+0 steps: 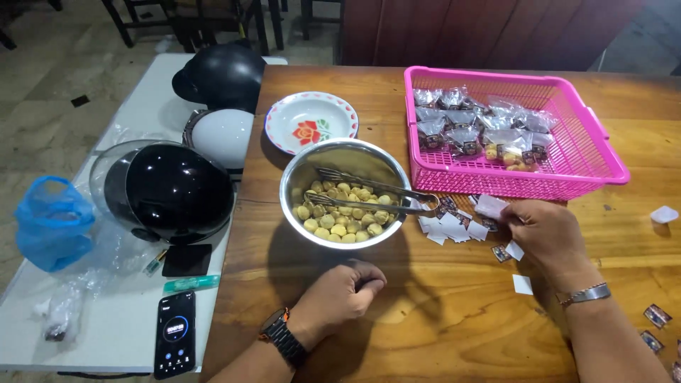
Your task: Manually filling small plastic bags with a specific number of round snacks from a metal bowl on a wooden table.
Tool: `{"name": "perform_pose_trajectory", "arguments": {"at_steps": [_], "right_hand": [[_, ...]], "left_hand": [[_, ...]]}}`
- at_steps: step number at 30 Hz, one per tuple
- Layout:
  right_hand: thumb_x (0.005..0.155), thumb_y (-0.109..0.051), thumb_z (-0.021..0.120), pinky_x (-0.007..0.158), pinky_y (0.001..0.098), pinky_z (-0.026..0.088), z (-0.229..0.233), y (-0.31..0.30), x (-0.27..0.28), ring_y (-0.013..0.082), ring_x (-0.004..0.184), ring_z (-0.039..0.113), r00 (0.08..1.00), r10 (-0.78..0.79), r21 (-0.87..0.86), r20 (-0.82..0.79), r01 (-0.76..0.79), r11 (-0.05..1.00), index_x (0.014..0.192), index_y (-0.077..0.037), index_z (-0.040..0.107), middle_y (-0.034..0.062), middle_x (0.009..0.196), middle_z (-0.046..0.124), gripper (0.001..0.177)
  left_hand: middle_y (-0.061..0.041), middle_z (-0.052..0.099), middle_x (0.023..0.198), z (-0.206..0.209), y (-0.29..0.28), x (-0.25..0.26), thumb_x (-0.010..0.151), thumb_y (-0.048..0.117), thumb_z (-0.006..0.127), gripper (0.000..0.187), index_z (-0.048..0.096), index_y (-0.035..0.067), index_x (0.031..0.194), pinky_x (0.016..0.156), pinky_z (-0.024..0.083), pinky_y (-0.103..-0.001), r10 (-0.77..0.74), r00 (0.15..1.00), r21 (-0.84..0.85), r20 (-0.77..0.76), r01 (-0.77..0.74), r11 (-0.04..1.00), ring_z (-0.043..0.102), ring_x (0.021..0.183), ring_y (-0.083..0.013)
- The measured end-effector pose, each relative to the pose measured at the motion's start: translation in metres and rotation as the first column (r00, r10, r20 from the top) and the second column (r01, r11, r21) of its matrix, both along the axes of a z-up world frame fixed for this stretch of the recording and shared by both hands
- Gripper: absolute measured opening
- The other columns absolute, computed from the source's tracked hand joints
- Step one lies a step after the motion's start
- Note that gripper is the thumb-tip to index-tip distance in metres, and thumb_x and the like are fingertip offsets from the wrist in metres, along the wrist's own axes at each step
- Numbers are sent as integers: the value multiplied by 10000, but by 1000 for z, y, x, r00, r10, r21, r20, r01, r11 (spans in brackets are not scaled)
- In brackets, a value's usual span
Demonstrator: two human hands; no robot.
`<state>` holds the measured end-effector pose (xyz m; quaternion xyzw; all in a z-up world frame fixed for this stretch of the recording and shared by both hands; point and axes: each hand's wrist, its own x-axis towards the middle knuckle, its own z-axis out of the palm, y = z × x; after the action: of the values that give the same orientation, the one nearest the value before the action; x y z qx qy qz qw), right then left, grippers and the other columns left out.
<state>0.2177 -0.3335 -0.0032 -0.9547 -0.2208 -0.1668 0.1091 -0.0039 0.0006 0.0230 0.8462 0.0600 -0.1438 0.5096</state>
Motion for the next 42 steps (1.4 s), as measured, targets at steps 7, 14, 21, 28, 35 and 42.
{"name": "perform_pose_trajectory", "arguments": {"at_steps": [7, 14, 21, 28, 35, 42], "right_hand": [[952, -12, 730, 712, 342, 617, 30, 13, -24, 204, 728, 708, 918, 269, 116, 291, -313, 943, 887, -31, 791, 63, 826, 762, 91], [1007, 77, 645, 879, 392, 570, 64, 57, -93, 283, 884, 688, 852, 374, 495, 367, -519, 697, 919, 51, 707, 169, 932, 718, 111], [969, -244, 648, 739, 294, 525, 30, 130, -131, 142, 777, 649, 514, 797, 854, -316, -212, 475, 838, -49, 746, 28, 797, 720, 254], [918, -259, 723, 403, 226, 367, 1, 115, -142, 144, 454, 567, 216, 791, 808, -572, 312, 499, 875, 37, 710, 105, 609, 648, 300], [743, -359, 854, 651, 256, 553, 7, 119, -146, 150, 768, 730, 310, 796, 836, -521, -2, 548, 1059, -11, 712, 92, 917, 782, 491], [990, -64, 621, 591, 421, 699, 33, 124, -147, 337, 600, 764, 244, 923, 952, -297, 145, 268, 988, 54, 651, 216, 727, 739, 122]], "left_hand": [[64, 776, 1036, 0, -1, -2, 940, 317, 604, 238, 781, 186, 1032, 850, 504, -242, 3, 1000, -11, 22, -3, 1000, 698, 912, -99], [59, 800, 1093, 2, 1, -8, 870, 312, 695, 311, 744, 176, 1146, 809, 547, -245, 13, 972, -91, 237, 9, 996, 695, 836, -79], [11, 701, 1019, -12, -11, -5, 844, 24, 767, 450, 661, 84, 1277, 793, 553, -209, 149, 911, -557, 384, 100, 825, 631, 859, -61], [14, 676, 992, -3, -13, -15, 863, 210, 719, 589, 585, 145, 1432, 767, 518, -218, 109, 954, -435, 278, 24, 900, 585, 786, -63], [22, 511, 641, -1, -14, -21, 899, 268, 680, 316, 460, 162, 699, 598, 385, -334, 86, 926, -177, 368, -21, 984, 461, 616, -154], [32, 476, 581, 2, -6, -23, 847, 252, 716, 298, 473, 163, 699, 526, 351, -328, 53, 835, -149, 548, 35, 988, 439, 525, -158]]}}
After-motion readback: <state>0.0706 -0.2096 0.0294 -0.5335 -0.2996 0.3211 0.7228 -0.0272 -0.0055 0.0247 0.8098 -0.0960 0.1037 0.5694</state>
